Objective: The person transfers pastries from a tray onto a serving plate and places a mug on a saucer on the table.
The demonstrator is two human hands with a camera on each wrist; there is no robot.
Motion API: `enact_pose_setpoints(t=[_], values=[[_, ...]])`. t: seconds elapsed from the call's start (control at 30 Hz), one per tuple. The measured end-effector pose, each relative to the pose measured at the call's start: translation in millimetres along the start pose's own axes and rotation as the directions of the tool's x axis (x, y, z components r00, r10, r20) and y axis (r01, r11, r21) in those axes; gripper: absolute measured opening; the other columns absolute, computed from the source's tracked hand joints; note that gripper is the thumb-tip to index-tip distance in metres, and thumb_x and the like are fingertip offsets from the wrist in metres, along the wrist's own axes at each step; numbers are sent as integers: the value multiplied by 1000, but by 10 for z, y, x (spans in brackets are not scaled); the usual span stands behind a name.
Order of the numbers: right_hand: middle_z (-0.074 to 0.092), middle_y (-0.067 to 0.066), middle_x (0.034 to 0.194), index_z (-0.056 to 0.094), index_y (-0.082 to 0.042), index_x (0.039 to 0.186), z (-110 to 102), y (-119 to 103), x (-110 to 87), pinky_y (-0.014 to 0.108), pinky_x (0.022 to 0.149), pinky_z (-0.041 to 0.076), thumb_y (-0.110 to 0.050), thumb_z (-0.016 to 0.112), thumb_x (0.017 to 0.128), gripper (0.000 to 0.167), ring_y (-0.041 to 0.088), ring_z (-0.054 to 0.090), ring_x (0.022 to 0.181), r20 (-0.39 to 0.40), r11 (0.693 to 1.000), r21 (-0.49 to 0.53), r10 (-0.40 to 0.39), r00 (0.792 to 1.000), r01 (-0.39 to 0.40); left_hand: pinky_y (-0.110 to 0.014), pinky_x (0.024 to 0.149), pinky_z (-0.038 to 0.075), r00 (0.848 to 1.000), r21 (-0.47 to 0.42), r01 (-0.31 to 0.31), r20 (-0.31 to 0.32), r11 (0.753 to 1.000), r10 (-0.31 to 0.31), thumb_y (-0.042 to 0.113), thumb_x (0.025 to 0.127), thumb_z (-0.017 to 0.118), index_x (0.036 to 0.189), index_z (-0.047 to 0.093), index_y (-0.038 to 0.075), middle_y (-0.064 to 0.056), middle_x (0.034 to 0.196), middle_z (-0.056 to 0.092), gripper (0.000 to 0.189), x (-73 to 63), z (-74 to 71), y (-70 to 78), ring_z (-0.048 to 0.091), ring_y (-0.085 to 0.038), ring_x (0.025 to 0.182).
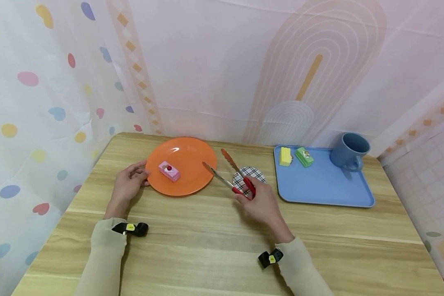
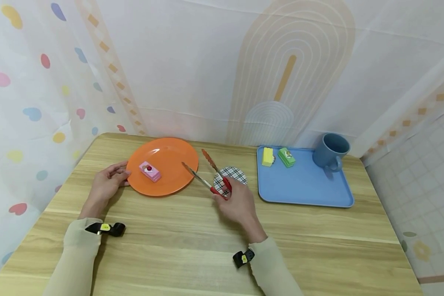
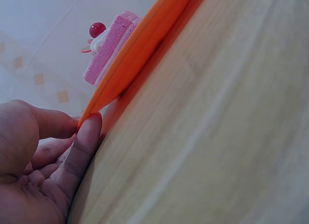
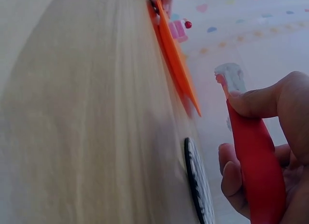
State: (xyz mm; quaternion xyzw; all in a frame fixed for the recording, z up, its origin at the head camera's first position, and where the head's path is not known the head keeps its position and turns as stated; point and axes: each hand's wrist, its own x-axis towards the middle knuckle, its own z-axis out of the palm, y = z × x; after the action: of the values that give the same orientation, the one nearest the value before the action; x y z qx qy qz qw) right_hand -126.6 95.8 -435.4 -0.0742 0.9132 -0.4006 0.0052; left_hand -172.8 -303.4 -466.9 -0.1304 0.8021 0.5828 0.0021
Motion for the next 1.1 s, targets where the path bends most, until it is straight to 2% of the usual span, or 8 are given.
enact_pose_setpoints(t=[0.13,0.27,0.67,1.1], values=[[64,1,83,64,-5,131,-57,25,10,23,58,42,-27,84,86,54,13,52,68,-22,1000,-12,20,1000,-20,-17,73,63,1000,-1,-1,-2,1000,1,14,105,59,152,49,5,5,103,60,49,-4,-2,-1,63,3,79],[64,3,84,62,-4,134,-129,52,25,25,58,41,-30,84,86,59,15,52,70,-42,999,-24,29,999,-30,-17,73,63,1000,-4,1,-3,1000,-1,14,105,58,152,49,5,4,103,60,49,-5,-1,-3,63,3,78],[71,6,95,60,0,137,-290,150,73,27,68,48,-28,83,87,62,16,60,78,-83,1000,11,30,996,-29,-17,73,63,999,-21,-33,8,999,33,12,105,58,151,48,1,4,103,61,49,-8,-9,-26,64,3,79],[71,10,102,58,0,138,-461,224,90,27,70,50,-28,82,88,62,21,63,84,-79,997,44,67,995,-64,-18,73,63,1000,-21,-18,15,1000,19,15,105,58,152,47,3,4,104,61,50,5,-14,-24,64,2,79]])
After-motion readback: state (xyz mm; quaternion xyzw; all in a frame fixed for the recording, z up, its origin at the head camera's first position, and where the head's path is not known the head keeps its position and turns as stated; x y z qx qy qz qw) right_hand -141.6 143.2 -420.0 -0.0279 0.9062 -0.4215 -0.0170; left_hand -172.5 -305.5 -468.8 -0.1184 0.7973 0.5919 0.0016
